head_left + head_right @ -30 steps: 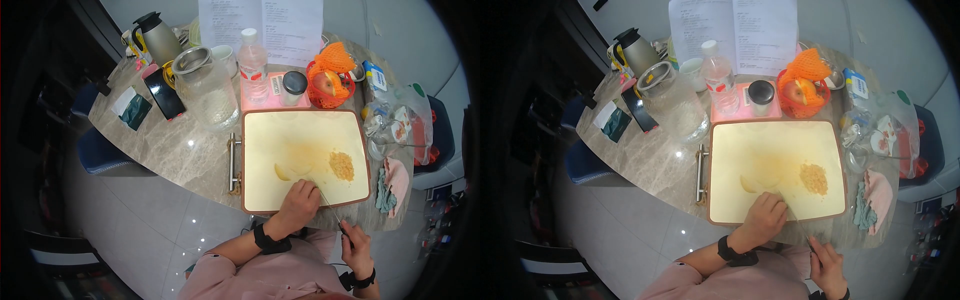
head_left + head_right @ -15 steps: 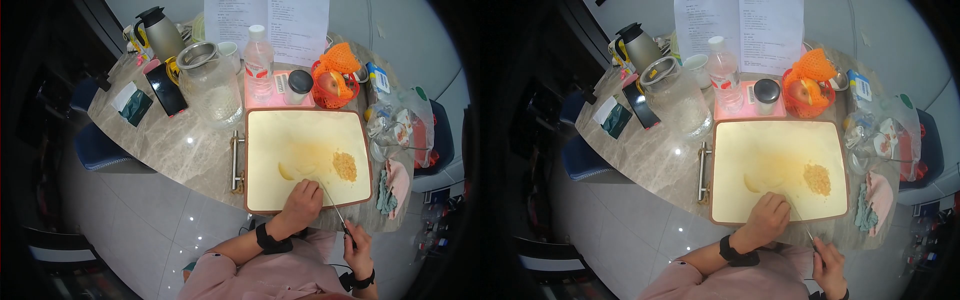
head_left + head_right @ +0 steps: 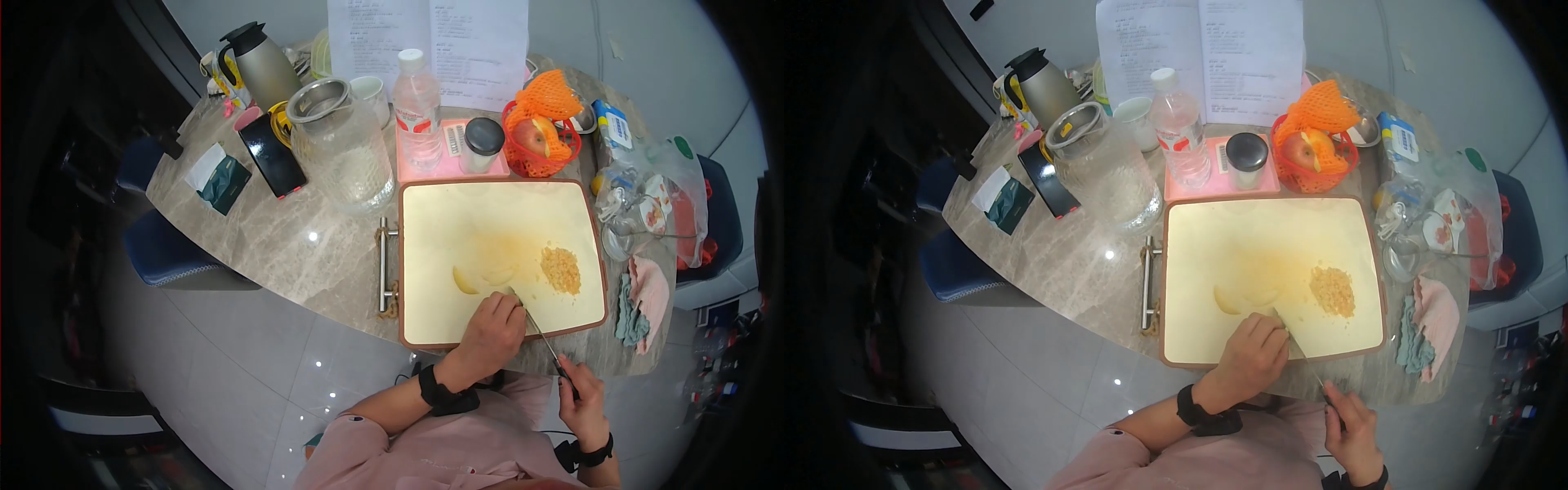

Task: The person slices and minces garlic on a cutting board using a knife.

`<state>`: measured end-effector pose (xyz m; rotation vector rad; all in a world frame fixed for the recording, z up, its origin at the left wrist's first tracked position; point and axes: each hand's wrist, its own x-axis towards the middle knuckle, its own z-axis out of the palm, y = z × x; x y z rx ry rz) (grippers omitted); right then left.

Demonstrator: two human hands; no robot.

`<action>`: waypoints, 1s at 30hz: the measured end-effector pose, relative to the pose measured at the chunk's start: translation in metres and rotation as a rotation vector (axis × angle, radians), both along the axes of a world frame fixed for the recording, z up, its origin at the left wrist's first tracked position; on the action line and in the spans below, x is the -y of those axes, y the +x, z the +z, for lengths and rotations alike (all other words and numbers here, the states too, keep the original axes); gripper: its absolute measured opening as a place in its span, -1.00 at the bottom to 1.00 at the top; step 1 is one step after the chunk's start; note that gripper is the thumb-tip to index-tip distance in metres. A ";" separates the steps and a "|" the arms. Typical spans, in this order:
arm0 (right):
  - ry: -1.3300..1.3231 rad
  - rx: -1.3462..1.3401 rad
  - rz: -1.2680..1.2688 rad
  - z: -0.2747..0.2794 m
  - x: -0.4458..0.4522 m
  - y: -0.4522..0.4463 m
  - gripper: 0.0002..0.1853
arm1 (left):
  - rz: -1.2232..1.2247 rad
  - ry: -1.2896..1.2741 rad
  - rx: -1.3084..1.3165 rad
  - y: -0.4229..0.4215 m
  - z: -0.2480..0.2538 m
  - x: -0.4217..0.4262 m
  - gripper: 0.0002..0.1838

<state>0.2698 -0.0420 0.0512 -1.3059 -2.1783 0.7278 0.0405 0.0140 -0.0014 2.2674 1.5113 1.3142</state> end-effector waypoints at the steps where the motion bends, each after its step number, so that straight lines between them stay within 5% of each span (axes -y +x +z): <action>1: 0.002 0.000 -0.003 0.002 0.001 0.001 -0.52 | 0.000 -0.013 -0.008 0.000 0.000 0.001 -0.83; 30: 0.027 0.030 0.003 0.012 0.008 0.003 -0.53 | -0.002 0.041 0.063 -0.001 0.005 0.000 -0.77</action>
